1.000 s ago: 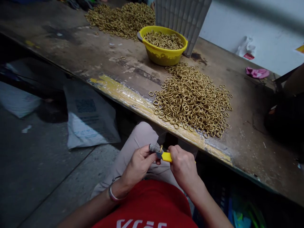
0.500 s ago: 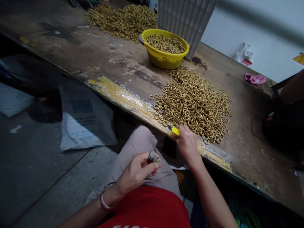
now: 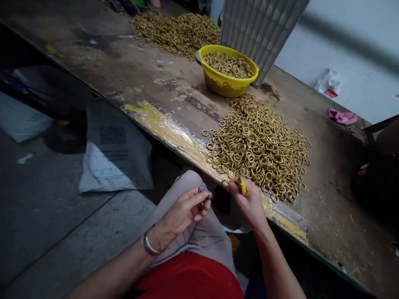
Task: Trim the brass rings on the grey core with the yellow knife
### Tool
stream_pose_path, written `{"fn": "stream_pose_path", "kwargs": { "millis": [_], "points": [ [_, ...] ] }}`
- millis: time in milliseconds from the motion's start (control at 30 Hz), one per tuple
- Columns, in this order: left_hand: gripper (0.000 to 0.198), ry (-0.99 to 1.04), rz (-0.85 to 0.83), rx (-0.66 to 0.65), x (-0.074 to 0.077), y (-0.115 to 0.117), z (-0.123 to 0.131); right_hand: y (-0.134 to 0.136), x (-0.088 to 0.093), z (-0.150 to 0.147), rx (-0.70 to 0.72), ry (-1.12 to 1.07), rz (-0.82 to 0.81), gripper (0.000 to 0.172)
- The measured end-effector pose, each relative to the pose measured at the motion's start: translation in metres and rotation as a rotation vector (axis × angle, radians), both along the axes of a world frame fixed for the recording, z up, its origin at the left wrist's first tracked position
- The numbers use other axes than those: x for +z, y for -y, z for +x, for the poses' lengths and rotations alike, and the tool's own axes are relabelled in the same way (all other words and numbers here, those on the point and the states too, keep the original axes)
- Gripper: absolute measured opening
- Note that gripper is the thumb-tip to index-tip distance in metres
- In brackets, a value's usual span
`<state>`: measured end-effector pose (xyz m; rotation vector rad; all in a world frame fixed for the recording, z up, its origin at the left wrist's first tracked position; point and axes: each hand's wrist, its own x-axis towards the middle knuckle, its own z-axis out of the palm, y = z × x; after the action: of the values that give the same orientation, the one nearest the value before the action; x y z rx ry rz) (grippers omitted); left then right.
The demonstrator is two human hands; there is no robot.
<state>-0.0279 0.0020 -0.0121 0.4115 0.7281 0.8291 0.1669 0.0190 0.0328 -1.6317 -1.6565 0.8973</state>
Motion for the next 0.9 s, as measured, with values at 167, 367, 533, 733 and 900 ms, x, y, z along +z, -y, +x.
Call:
{"fn": "stream_pose_path", "kwargs": {
  "millis": [167, 367, 533, 733, 900],
  "points": [
    [0.028, 0.06, 0.068, -0.096, 0.007, 0.002, 0.003, 0.025, -0.004, -0.013, -0.068, -0.559, -0.302, 0.032],
    [0.03, 0.127, 0.041, -0.125, 0.021, 0.013, 0.005, 0.039, -0.015, -0.02, -0.093, -0.716, -0.341, 0.032],
    [0.034, 0.067, 0.036, -0.106, 0.027, 0.021, 0.008, 0.045, -0.003, -0.024, -0.013, -0.508, -0.243, 0.031],
    [0.03, -0.166, 0.196, -0.024, 0.028, 0.03, 0.011, 0.06, 0.005, -0.016, 0.143, 0.208, 0.228, 0.018],
    [0.024, -0.361, 0.302, -0.009, 0.031, 0.03, 0.01, 0.07, 0.003, -0.017, 0.195, 0.583, 0.194, 0.033]
  ]
}}
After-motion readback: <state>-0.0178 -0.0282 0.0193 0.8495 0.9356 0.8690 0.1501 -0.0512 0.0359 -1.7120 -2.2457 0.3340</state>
